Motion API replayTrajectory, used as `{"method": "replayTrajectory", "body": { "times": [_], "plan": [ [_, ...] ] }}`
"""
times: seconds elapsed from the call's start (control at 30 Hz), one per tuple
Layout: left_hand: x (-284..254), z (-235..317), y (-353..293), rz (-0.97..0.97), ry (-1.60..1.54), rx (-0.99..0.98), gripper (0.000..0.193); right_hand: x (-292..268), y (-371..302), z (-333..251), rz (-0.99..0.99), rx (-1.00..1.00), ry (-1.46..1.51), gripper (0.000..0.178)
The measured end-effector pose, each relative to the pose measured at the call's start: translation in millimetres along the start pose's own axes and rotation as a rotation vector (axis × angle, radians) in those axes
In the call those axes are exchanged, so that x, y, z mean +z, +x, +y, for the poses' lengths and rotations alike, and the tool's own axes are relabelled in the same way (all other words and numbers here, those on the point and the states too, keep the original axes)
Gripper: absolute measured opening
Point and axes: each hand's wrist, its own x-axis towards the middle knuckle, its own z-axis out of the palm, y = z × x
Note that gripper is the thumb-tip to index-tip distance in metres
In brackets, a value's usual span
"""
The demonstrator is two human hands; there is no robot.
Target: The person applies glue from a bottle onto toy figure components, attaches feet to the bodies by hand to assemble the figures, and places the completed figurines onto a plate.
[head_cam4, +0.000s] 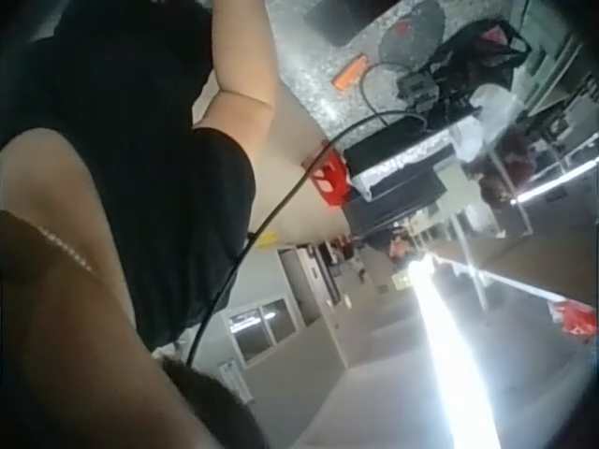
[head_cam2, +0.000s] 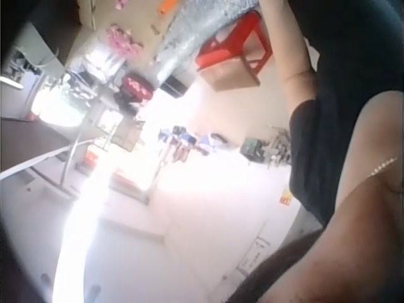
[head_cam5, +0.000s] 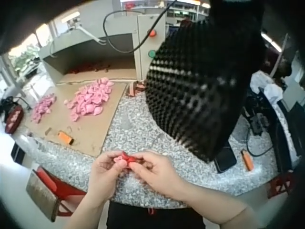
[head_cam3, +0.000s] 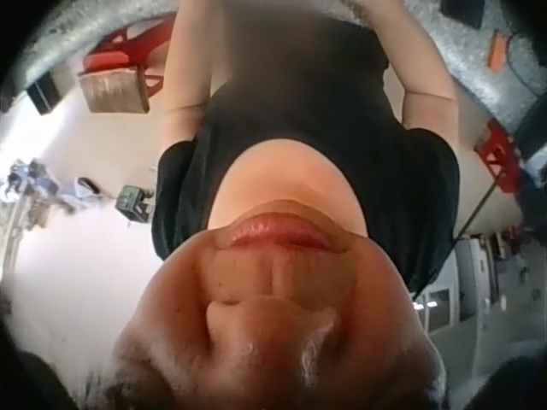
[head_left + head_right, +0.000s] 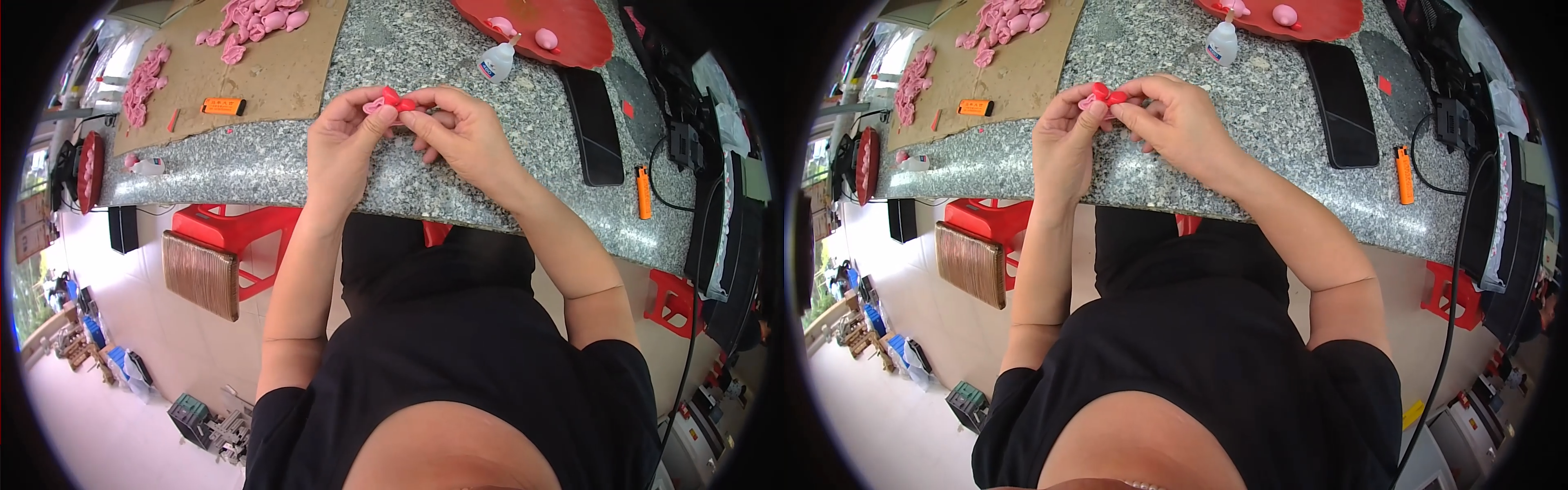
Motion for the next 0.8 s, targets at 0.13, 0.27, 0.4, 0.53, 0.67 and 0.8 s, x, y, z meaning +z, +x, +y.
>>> {"method": "replayTrajectory", "body": {
  "times": [0.13,0.27,0.4,0.53,0.67,0.8],
  "plan": [
    [1.7,-7.9,-3.3,-0.020,0.038,0.084,0.015,3.3,-2.0,-5.3,-0.012,0.084,0.161,0.019],
    [-2.9,-10.3,-4.6,-0.044,-0.007,0.134,0.015,7.8,-1.9,3.6,0.008,-0.086,-0.002,0.016],
    [-3.6,-9.9,-6.5,-0.014,-0.042,0.120,0.016,16.7,-2.4,7.2,0.059,-0.115,0.081,0.017],
    [2.0,-7.2,-5.8,0.004,-0.032,0.072,0.017,14.8,-0.6,4.8,0.126,-0.037,0.061,0.017],
    [10.8,-7.2,-9.8,-0.020,0.211,0.205,0.014,8.4,1.7,-0.6,0.128,0.107,0.244,0.019],
    [6.8,-10.2,-11.4,-0.020,0.265,0.253,0.014,9.1,-0.1,-3.7,0.108,0.118,0.292,0.019]
  ]
}}
